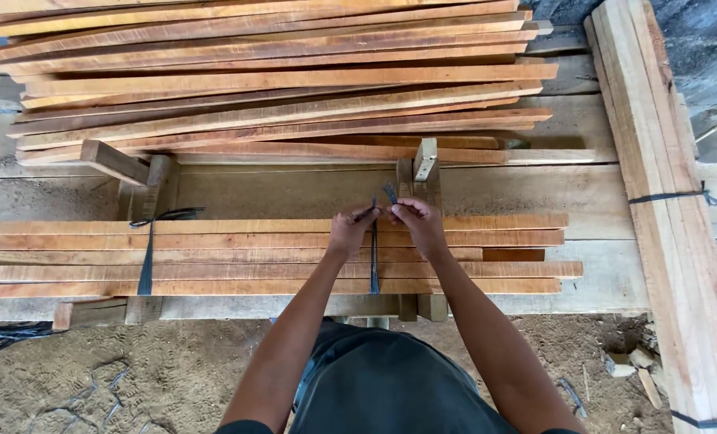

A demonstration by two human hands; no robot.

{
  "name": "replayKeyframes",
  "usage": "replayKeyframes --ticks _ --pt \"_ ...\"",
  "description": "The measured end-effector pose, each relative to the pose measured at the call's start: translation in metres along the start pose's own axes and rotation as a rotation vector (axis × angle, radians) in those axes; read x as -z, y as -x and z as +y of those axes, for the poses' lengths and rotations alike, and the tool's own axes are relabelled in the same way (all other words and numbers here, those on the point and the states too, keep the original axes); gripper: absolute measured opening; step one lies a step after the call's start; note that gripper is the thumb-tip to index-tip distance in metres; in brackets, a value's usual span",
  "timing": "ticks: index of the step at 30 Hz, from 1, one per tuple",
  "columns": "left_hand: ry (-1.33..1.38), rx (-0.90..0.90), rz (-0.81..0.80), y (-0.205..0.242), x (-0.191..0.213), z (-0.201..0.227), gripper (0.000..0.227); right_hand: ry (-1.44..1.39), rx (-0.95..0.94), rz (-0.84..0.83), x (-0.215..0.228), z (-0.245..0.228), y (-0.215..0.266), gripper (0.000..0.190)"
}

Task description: Binding strips of wood together using plastic straps and a tightening tool.

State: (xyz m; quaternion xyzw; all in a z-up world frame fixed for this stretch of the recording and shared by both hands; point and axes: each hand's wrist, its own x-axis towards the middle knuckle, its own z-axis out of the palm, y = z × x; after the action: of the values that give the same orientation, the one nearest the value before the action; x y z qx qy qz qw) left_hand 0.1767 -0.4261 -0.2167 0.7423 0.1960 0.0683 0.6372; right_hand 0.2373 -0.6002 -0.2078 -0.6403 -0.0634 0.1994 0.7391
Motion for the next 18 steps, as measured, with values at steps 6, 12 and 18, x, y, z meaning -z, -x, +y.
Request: replayKeyframes --ticks 6,12,18 --pt "0.097 0.132 -0.152 -0.018 0.005 -0.016 0.028 -0.044 -0.064 0.085 -0.008 -0.004 -0.019 0.032" --pt "0.167 0.178 -0.177 -0.019 0.008 -0.019 0.034 0.049 -0.107 0.138 -0.019 -0.002 -0.018 0.032" --pt "-0.015 0.193 -0.139 -0.011 0.006 -0.004 0.034 0.124 -0.149 0.127 -0.018 0.001 -0.015 0.021"
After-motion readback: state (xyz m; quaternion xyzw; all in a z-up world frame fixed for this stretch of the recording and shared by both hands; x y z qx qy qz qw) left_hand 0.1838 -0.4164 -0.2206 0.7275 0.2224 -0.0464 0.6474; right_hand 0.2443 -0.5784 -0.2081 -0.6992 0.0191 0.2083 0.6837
